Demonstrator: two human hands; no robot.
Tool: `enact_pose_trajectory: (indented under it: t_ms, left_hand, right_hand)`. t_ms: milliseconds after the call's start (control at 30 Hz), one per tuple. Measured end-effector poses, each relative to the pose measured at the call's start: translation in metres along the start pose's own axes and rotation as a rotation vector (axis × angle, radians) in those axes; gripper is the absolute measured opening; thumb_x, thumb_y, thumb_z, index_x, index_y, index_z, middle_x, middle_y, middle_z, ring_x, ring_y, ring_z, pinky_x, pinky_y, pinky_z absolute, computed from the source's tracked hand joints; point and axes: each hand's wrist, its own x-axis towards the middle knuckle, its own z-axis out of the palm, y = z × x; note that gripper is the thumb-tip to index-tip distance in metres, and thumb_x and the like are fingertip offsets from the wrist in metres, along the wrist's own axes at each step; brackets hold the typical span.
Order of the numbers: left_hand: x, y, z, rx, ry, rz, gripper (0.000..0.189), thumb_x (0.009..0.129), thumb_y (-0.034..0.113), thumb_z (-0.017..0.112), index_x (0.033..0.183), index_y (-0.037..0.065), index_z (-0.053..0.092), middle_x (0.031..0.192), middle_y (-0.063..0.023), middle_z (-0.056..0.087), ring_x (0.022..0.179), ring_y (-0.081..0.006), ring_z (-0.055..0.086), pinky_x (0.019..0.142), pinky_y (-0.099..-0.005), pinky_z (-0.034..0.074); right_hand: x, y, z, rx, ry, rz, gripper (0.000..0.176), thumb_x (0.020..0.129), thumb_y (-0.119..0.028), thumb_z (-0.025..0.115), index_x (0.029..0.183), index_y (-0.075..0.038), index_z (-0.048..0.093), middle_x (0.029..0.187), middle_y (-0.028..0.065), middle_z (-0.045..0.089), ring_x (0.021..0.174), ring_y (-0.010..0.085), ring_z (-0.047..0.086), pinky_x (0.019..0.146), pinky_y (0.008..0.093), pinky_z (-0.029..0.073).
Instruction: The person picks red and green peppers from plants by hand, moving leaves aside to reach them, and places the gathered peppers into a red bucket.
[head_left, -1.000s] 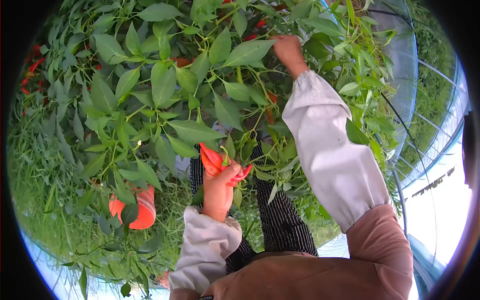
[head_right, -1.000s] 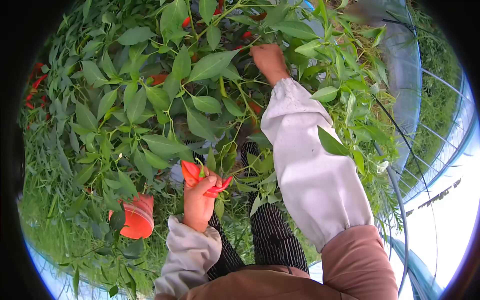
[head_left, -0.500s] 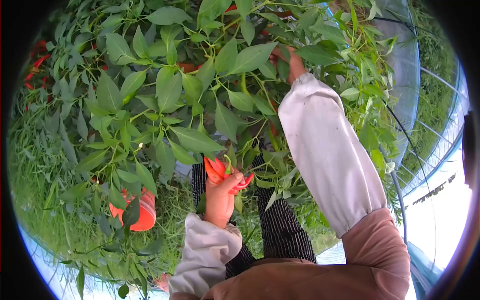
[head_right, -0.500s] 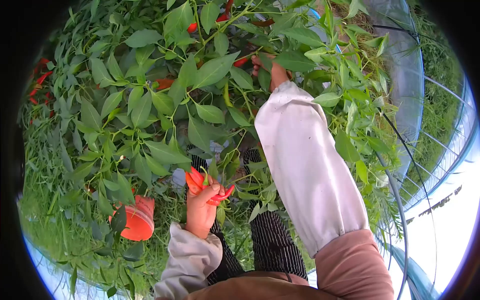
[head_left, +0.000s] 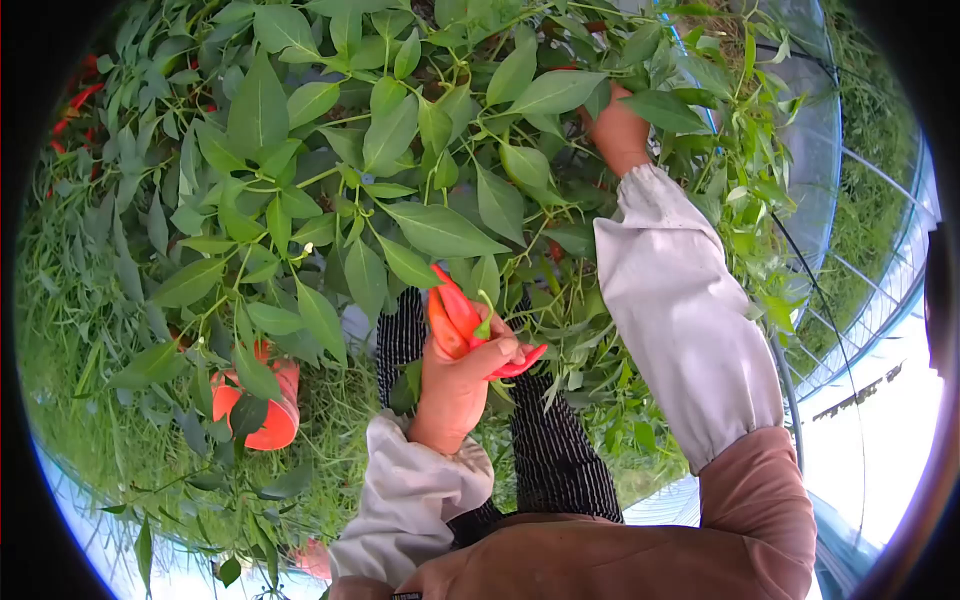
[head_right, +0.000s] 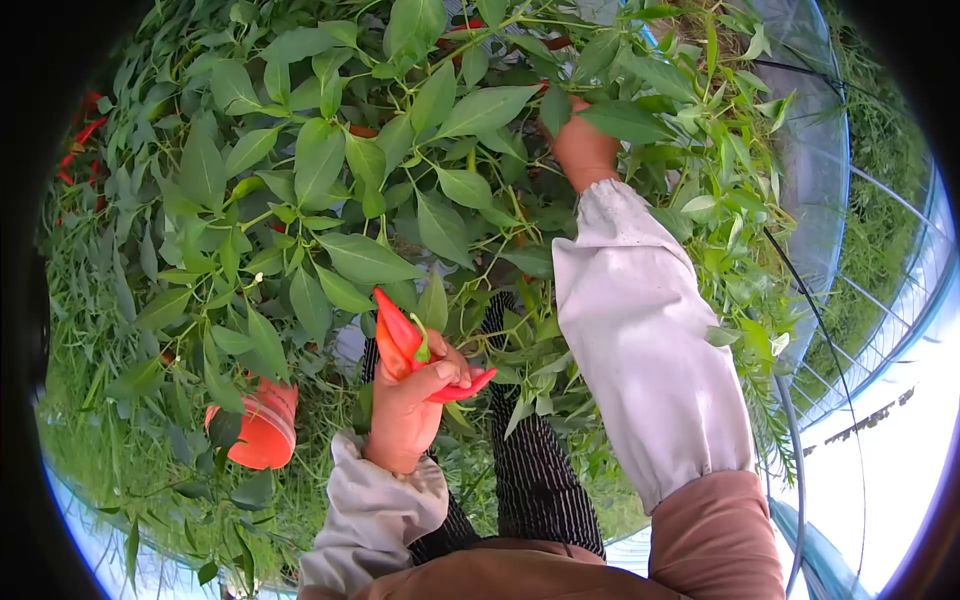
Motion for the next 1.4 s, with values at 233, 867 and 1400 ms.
enact_pose_trajectory:
  t_ms: [233, 867, 1400]
  left_hand:
    - [0.0, 0.019, 0.027, 0.026, -0.084, 0.094, 0.022, 0.079, -0.001, 0.063, 0.097, 0.003, 0.052, 0.079, -0.0123, 0.062, 0.079, -0.025, 0.063, 0.079, -0.0383, 0.05]
    - [0.031, 0.037, 0.061, 0.284, -0.281, 0.093, 0.034, 0.078, -0.001, 0.071, 0.109, -0.001, 0.058, 0.097, -0.0065, 0.065, 0.092, -0.015, 0.064, 0.083, -0.032, 0.053]
    - [0.013, 0.026, 0.0, 0.035, -0.139, 0.011, 0.03, 0.076, -0.003, 0.068, 0.104, 0.001, 0.059, 0.094, -0.0104, 0.066, 0.09, -0.0225, 0.065, 0.087, -0.0377, 0.051]
  right_hand:
    - [-0.007, 0.009, -0.002, -0.208, -0.017, 0.173, 0.029, 0.076, -0.032, 0.069, 0.086, -0.005, 0.071, 0.082, 0.0183, 0.069, 0.075, 0.0373, 0.067, 0.067, 0.0438, 0.051]
    - [-0.009, -0.128, -0.198, 1.281, -1.051, 0.367, 0.023, 0.09, -0.017, 0.063, 0.105, 0.001, 0.065, 0.075, 0.0016, 0.063, 0.055, 0.0059, 0.053, 0.049, 0.0196, 0.041]
    - [0.122, 0.033, 0.01, 0.814, -0.565, 1.058, 0.005, 0.089, -0.017, 0.057, 0.089, -0.012, 0.059, 0.06, -0.0026, 0.05, 0.04, 0.0047, 0.032, 0.033, 0.0194, 0.025]
